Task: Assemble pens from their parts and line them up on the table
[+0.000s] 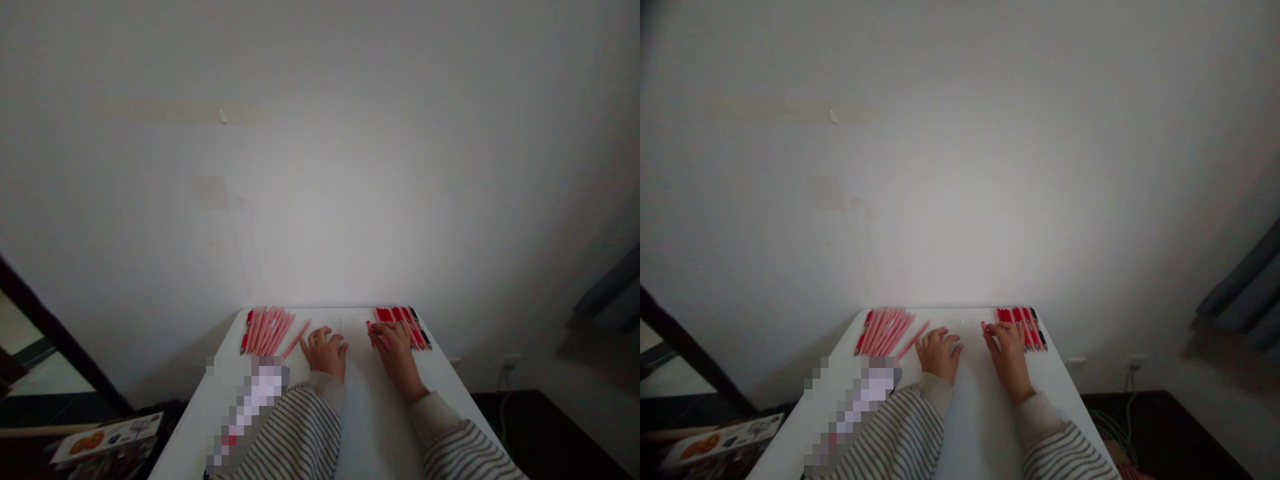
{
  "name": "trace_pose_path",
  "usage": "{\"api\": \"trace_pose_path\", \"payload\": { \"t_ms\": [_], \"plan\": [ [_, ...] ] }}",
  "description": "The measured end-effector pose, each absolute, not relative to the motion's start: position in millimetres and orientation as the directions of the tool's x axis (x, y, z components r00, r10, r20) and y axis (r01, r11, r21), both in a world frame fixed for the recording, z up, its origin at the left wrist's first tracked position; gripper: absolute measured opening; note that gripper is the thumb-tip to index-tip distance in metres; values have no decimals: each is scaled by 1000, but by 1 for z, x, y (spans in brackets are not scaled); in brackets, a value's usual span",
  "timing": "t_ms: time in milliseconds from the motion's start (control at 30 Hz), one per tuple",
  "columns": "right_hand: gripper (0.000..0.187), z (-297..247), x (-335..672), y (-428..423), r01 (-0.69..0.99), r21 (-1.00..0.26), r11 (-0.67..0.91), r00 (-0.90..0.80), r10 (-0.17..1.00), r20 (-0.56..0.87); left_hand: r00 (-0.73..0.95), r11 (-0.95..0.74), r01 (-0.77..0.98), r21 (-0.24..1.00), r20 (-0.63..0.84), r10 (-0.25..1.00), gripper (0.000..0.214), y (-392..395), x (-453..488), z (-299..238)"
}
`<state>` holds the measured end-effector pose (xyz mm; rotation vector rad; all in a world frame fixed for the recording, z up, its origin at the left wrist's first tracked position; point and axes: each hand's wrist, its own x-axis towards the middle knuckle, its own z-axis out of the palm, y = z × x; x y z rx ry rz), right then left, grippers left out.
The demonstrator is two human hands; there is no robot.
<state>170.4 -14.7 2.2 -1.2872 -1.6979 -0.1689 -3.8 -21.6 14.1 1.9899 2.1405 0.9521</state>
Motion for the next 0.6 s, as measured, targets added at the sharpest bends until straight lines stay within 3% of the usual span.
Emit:
{"api": "trace_pose_path", "payload": {
  "t_ms": [600],
  "plan": [
    [36,3,170,-15,821,-388,418,-26,708,706,-174,15,902,431,332,927,17,-23,-6,18]
  ]
}}
